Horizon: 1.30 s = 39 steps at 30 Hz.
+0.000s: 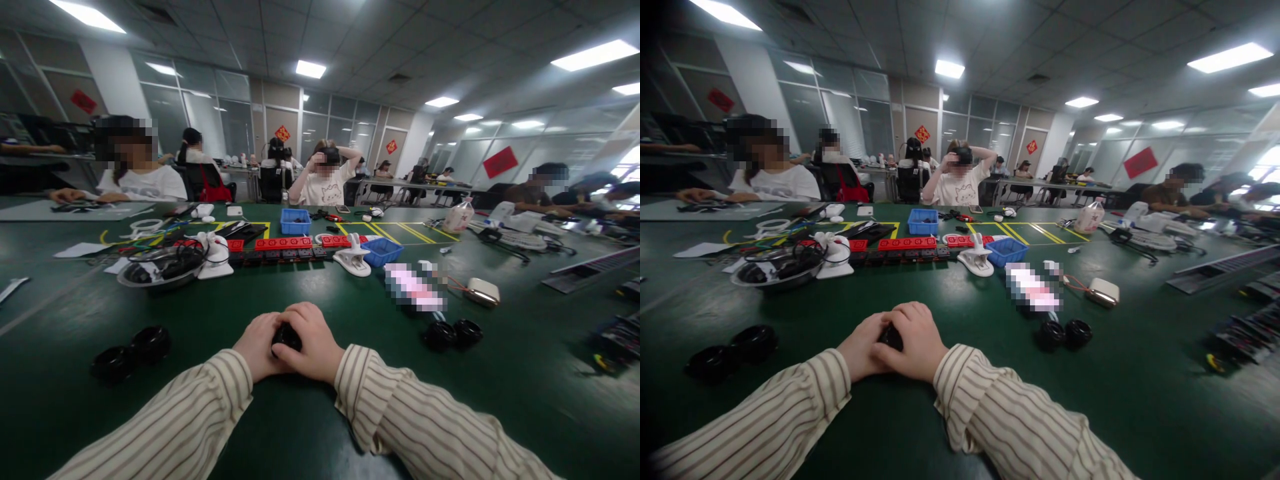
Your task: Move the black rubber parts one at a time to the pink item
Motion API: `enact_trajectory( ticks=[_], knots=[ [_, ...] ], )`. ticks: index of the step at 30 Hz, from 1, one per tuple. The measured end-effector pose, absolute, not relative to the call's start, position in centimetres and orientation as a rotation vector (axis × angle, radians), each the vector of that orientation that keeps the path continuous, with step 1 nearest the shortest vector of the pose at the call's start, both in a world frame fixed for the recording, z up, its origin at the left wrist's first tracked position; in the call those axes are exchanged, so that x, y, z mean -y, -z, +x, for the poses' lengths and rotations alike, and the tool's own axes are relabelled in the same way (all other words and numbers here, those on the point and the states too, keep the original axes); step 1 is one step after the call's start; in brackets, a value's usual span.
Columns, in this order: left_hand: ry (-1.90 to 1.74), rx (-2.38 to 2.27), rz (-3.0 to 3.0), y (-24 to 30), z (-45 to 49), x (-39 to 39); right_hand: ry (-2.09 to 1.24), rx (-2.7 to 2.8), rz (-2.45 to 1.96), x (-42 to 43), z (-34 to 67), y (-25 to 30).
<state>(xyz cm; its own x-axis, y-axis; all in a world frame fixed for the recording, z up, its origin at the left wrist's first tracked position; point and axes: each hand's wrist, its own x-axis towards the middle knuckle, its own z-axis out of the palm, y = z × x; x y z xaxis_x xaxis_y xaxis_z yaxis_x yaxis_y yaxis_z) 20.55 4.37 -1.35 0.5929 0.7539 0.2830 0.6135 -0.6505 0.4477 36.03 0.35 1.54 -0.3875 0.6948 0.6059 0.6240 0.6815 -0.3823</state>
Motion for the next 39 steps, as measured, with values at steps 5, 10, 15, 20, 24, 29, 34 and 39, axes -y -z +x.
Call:
enact_trajectory(
  ticks=[5, 10, 15, 20, 24, 29, 34, 39],
  knots=[
    [-0.595, -1.209, 2.610, 0.7, 21.0, -3.9, -0.090, 2.100, -1.176, -0.8, 35.9, -1.2],
    [-0.642, -1.134, 2.571, 1.2, 20.7, -4.3, -0.105, 2.172, -1.062, -0.5, 35.9, -1.4],
    [-0.672, -1.040, 2.557, 1.8, 20.4, -4.7, -0.099, 2.202, -0.899, 0.1, 36.0, -1.7],
    [-0.661, -1.143, 2.567, 1.6, 20.4, -4.4, -0.071, 2.098, -1.036, 0.3, 35.9, -1.8],
    [-0.652, -1.143, 2.602, 1.2, 20.5, -4.2, -0.050, 2.058, -1.148, 0.0, 35.9, -1.4],
    [-0.676, -1.105, 2.579, 1.2, 20.5, -4.4, -0.059, 2.109, -1.152, -0.3, 35.9, -1.3],
    [-0.676, -0.985, 2.495, 1.4, 20.2, -4.8, -0.098, 2.172, -0.953, -0.2, 35.9, -1.5],
    [-0.662, -0.954, 2.504, 1.5, 20.1, -5.0, -0.140, 2.188, -0.858, 0.1, 36.0, -1.7]
  ],
)
